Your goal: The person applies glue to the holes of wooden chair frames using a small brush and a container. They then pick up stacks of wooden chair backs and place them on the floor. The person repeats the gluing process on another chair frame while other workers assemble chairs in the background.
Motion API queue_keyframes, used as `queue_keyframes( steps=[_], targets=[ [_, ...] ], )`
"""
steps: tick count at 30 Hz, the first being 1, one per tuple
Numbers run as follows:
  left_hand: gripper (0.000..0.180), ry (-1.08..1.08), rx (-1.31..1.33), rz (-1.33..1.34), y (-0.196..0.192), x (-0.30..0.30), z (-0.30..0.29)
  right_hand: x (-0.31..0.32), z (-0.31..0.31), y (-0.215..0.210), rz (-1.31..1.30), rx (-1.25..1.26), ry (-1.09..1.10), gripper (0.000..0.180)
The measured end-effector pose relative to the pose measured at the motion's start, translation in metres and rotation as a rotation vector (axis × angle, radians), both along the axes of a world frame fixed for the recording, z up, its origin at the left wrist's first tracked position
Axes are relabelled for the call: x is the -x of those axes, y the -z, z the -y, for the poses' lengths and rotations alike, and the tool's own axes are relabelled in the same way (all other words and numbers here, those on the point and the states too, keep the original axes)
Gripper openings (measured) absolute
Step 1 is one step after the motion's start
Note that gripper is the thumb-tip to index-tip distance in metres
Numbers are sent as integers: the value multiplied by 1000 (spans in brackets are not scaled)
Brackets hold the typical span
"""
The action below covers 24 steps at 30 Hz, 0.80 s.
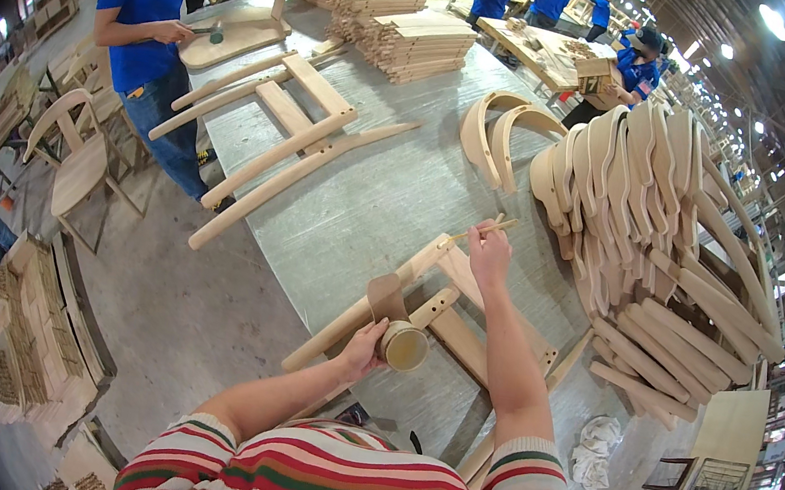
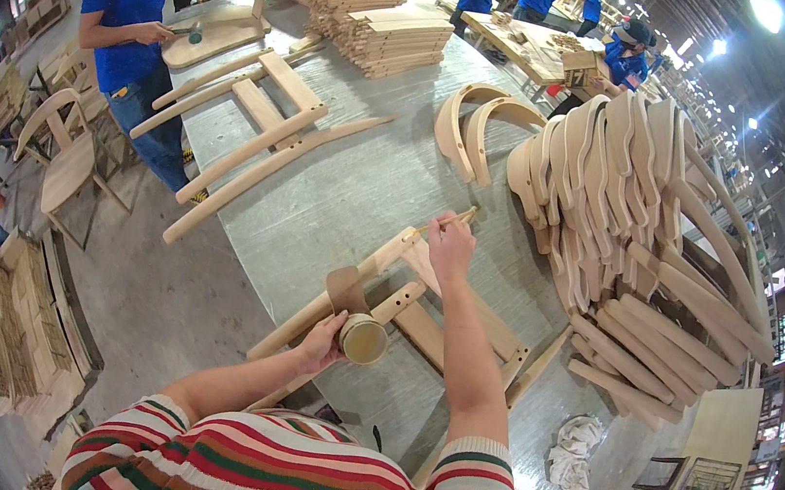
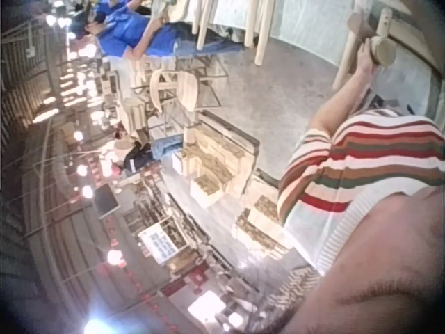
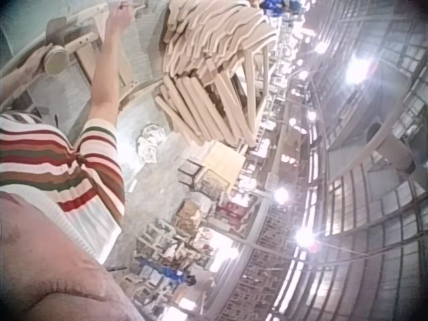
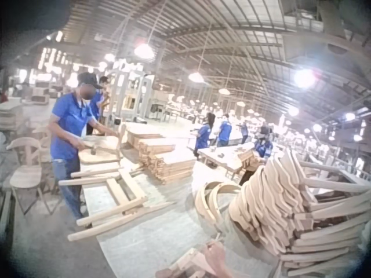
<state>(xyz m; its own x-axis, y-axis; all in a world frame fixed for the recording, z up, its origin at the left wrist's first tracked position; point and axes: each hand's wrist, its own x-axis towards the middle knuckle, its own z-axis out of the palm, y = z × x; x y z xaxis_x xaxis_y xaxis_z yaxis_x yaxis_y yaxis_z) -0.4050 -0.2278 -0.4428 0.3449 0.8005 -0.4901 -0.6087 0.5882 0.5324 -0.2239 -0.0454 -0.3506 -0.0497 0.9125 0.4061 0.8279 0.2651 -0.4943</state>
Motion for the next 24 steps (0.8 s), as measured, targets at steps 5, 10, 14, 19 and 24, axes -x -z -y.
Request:
queue_keyframes(
  steps=[5,10,14,19,24],
  targets=[
    [35,-8,-9,70,6,-1,0,4,-8,6,97,39,6,15],
    [35,-7,-12,70,4,-1,-1,8,-19,8,239,31,-36,18],
    [35,13,-7,71,8,1,-1,9,-31,0,256,70,-44,20],
    [34,1,15,94,6,0,-1,5,-33,0,346,99,-54,23],
    [35,11,-17,82,6,0,-2,-1,-30,1,222,103,-29,20]
  ],
)
